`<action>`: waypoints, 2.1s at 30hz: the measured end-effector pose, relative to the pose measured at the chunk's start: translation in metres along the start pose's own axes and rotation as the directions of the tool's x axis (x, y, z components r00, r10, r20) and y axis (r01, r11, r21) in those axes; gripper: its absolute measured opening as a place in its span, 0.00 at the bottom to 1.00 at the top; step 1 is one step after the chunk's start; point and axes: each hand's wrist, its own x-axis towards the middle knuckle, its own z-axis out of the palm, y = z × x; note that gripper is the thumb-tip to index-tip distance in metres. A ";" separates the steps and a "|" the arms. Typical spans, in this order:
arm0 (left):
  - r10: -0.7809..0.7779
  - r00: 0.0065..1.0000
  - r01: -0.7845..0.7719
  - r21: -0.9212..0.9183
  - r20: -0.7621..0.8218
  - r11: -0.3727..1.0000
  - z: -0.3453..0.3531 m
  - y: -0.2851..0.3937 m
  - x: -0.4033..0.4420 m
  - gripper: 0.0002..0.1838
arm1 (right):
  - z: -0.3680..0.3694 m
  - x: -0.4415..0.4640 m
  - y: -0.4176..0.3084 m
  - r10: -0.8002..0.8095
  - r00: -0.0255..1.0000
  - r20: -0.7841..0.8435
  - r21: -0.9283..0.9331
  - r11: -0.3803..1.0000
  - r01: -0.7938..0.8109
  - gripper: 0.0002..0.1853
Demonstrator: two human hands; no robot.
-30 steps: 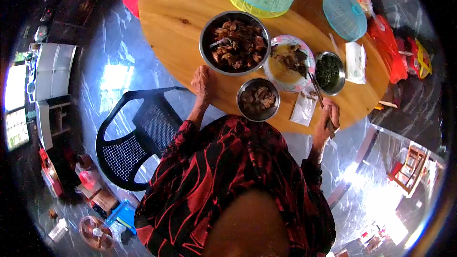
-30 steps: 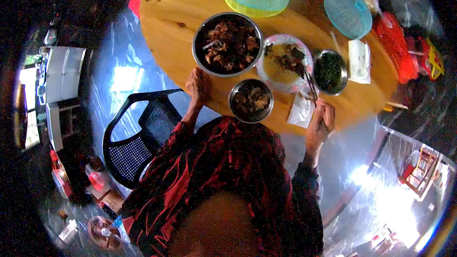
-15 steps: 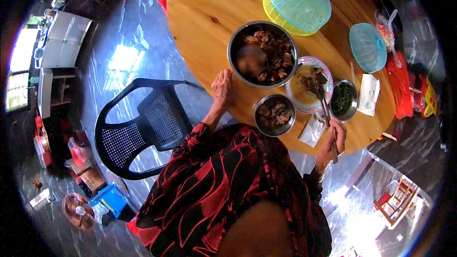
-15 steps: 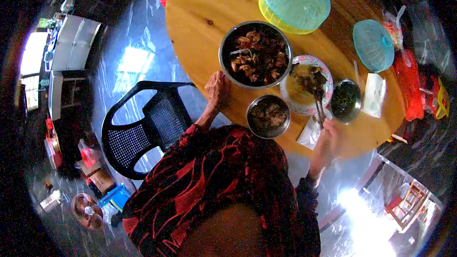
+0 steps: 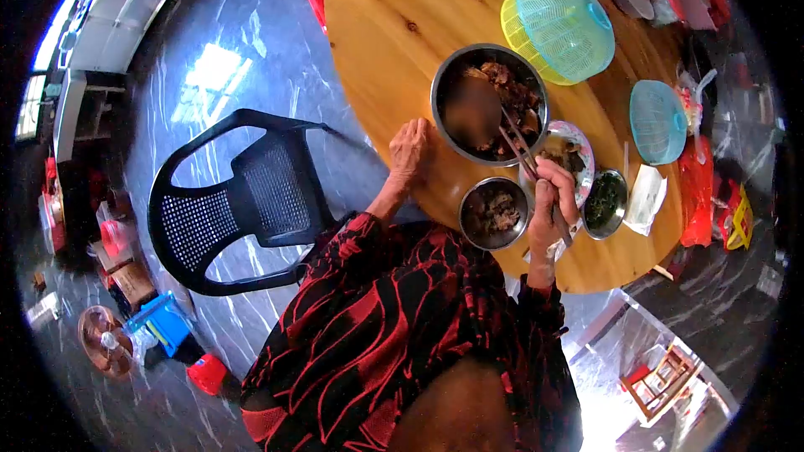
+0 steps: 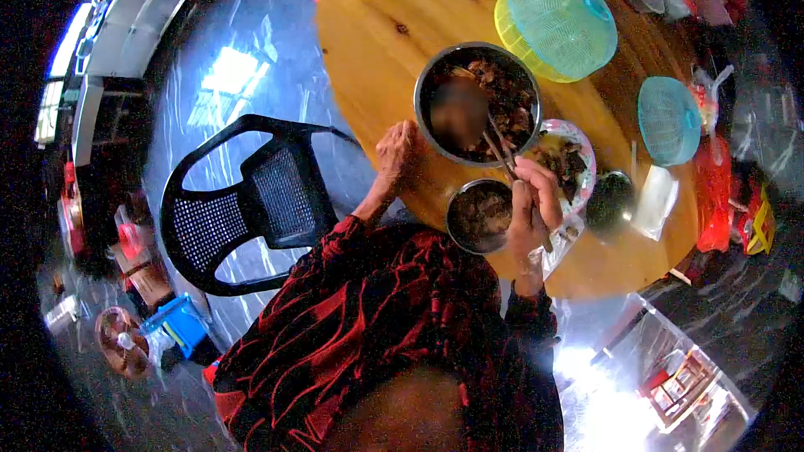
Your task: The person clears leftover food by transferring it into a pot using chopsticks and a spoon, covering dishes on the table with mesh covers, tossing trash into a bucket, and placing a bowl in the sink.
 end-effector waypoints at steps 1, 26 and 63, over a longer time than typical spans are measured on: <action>-0.003 1.000 0.003 0.020 -0.002 1.000 0.001 0.000 0.000 0.05 | 0.000 0.001 -0.005 -0.023 1.000 0.005 -0.035 0.999 0.023 0.06; -0.002 1.000 0.002 -0.003 0.015 1.000 -0.001 0.001 0.003 0.07 | -0.002 -0.023 -0.022 -0.199 0.925 0.323 -0.053 0.972 0.228 0.10; -0.010 0.992 0.001 0.078 0.127 0.997 -0.002 0.014 -0.003 0.05 | -0.135 -0.112 0.066 0.217 0.869 -0.445 -0.065 0.960 -0.273 0.06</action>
